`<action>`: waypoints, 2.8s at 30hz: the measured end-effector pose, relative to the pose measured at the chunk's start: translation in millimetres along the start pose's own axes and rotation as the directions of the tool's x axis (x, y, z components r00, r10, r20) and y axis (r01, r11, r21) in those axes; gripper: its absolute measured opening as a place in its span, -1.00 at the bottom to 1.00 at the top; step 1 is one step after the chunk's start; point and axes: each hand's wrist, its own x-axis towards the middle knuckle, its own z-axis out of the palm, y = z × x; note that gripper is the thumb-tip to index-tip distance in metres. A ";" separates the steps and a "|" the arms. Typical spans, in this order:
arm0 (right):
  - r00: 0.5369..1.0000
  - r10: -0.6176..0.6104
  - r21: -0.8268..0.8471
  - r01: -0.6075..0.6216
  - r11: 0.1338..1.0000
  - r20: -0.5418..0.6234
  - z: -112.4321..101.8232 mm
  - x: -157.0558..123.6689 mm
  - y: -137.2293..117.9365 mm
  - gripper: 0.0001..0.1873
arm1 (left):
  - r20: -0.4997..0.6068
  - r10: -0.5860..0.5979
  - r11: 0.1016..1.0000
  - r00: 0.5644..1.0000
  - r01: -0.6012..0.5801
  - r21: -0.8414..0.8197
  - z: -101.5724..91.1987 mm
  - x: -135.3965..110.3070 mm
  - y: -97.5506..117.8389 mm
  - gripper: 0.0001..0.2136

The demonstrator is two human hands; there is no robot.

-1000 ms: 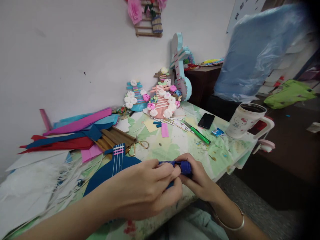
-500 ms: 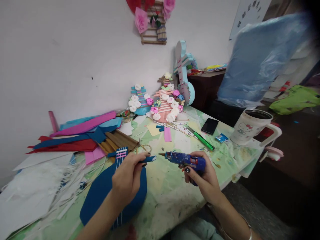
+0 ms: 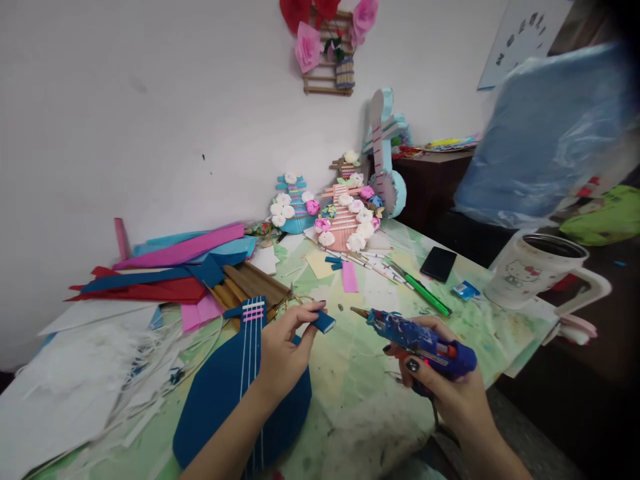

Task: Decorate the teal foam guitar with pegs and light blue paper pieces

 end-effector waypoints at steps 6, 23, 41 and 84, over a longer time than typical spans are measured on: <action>0.996 -0.050 -0.324 0.070 0.943 0.067 7.2 -4.6 -2.3 -0.85 | -0.070 -0.009 1.000 0.997 0.011 0.024 -0.5 -4.1 -2.1 -0.94; 0.993 -0.051 -0.362 0.088 0.928 0.110 16.6 -12.8 1.9 -0.76 | -0.106 0.096 0.990 0.990 -0.085 0.110 -1.4 -9.8 7.6 -0.87; 0.994 -0.080 -0.449 0.108 0.887 0.079 16.5 -17.1 2.3 -0.75 | -0.118 0.132 0.985 0.984 -0.117 0.127 0.1 -12.3 3.2 -0.83; 0.993 -0.121 -0.474 0.111 0.873 0.010 19.3 -20.1 1.6 -0.78 | -0.125 0.112 0.983 0.986 -0.092 0.159 -2.2 -13.5 3.1 -0.87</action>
